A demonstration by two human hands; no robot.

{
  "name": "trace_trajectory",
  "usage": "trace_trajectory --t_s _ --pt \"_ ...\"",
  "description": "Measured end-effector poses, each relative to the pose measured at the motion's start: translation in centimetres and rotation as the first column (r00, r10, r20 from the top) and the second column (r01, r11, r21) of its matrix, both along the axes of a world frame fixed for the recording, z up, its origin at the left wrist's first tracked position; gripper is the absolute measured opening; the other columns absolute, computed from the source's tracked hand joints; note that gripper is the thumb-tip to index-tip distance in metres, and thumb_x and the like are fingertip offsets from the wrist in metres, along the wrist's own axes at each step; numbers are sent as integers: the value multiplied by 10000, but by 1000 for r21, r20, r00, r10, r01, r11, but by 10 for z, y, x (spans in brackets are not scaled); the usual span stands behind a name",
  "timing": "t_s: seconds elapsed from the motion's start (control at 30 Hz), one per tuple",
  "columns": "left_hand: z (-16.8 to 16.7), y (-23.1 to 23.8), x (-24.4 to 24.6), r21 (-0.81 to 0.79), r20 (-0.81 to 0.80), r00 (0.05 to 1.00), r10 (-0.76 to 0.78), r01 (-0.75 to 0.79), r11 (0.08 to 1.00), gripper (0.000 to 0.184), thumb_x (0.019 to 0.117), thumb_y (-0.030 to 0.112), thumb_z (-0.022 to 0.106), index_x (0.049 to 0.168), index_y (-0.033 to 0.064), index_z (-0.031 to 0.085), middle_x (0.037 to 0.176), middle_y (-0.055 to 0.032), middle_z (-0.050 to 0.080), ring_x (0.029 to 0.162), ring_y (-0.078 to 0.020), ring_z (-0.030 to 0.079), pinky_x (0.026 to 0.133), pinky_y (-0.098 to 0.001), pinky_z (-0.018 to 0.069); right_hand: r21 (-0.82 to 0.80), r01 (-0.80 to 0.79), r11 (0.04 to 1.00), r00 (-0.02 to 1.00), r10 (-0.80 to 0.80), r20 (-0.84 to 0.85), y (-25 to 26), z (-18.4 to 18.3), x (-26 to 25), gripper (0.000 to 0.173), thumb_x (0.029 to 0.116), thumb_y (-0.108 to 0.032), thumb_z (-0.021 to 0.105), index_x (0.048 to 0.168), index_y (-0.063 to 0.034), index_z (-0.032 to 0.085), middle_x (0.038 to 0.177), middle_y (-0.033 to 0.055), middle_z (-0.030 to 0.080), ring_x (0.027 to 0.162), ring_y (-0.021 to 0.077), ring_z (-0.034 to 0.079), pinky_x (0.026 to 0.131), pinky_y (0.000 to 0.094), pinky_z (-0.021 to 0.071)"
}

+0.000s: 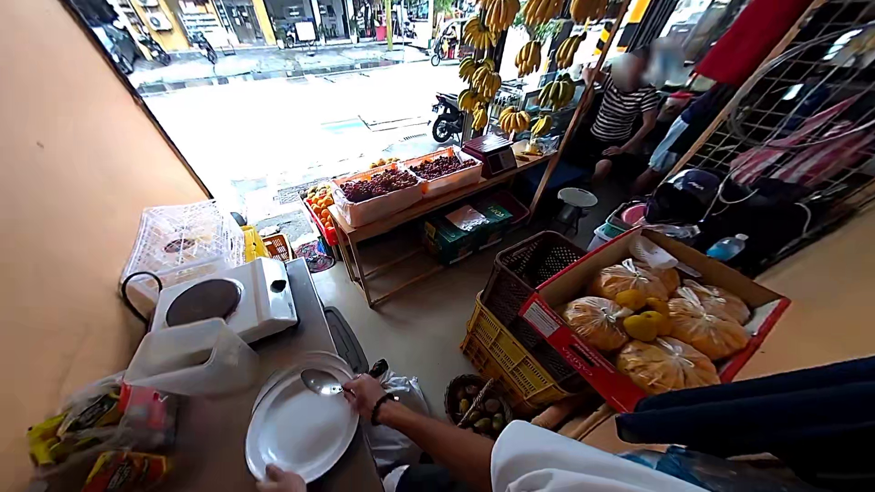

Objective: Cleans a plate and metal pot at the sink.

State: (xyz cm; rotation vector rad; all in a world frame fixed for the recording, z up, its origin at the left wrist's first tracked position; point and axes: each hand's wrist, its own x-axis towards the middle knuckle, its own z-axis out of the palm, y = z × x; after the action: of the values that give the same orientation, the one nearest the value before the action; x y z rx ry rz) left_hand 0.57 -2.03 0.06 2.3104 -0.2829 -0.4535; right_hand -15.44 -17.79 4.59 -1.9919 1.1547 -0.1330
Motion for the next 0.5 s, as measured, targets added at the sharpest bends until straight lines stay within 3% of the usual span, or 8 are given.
trace_trajectory --t_s 0.07,0.17,0.23,0.33,0.37,0.43,0.5 --pt "14 -1 -12 59 -46 998 31 -28 998 563 1119 322 338 1501 -91 360 1386 -360 532 1289 -489 543 1072 -603 430 -34 -9 999 999 8 -41 15 -7 -3 309 1028 -151 535 1258 -36 706 1282 233 666 1273 378 593 1111 524 443" --pt "37 -12 -19 216 -75 996 42 -25 976 574 1117 338 337 1536 -53 297 1305 -329 604 1185 -462 630 979 -598 509 -72 -14 997 992 5 -129 18 -6 2 337 1038 -175 509 1313 -121 697 1351 183 645 1328 368 551 1087 572 444" --pt "34 -15 -17 317 -96 995 -26 56 947 618 1112 376 333 1567 -33 246 1303 -294 626 1156 -431 657 957 -591 523 -86 -53 995 987 39 -154 15 -6 9 353 1045 -186 503 1340 -118 684 1354 189 642 1336 375 540 1120 547 425" --pt "24 -5 -9 378 -197 959 -202 265 887 737 1091 506 321 1594 -14 182 1385 -262 588 1225 -396 630 1012 -581 497 -138 -116 984 980 91 -175 16 -14 13 345 1046 -200 518 1327 -115 699 1291 199 668 1284 376 558 1145 482 384" --pt "23 8 -8 364 -218 939 -265 330 871 729 1089 529 300 1580 -7 249 1374 -261 597 1233 -401 623 1019 -593 487 -163 -129 978 979 100 -178 20 -20 10 342 1043 -200 520 1319 -123 706 1268 197 677 1265 374 568 1144 477 379" --pt "36 32 7 266 -183 907 -380 417 869 639 1100 502 289 1449 12 506 1311 -259 633 1217 -413 621 1017 -624 465 -215 -148 965 980 114 -164 16 -23 18 328 1041 -201 523 1290 -128 724 1255 201 683 1262 389 572 1148 499 383" --pt "58 68 15 171 -207 887 -413 448 877 544 1110 434 332 1395 48 587 1302 -231 651 1231 -382 620 1054 -606 452 -189 -190 963 963 146 -226 7 -12 32 340 1058 -209 497 1313 -121 706 1324 217 651 1324 424 529 1156 542 374"
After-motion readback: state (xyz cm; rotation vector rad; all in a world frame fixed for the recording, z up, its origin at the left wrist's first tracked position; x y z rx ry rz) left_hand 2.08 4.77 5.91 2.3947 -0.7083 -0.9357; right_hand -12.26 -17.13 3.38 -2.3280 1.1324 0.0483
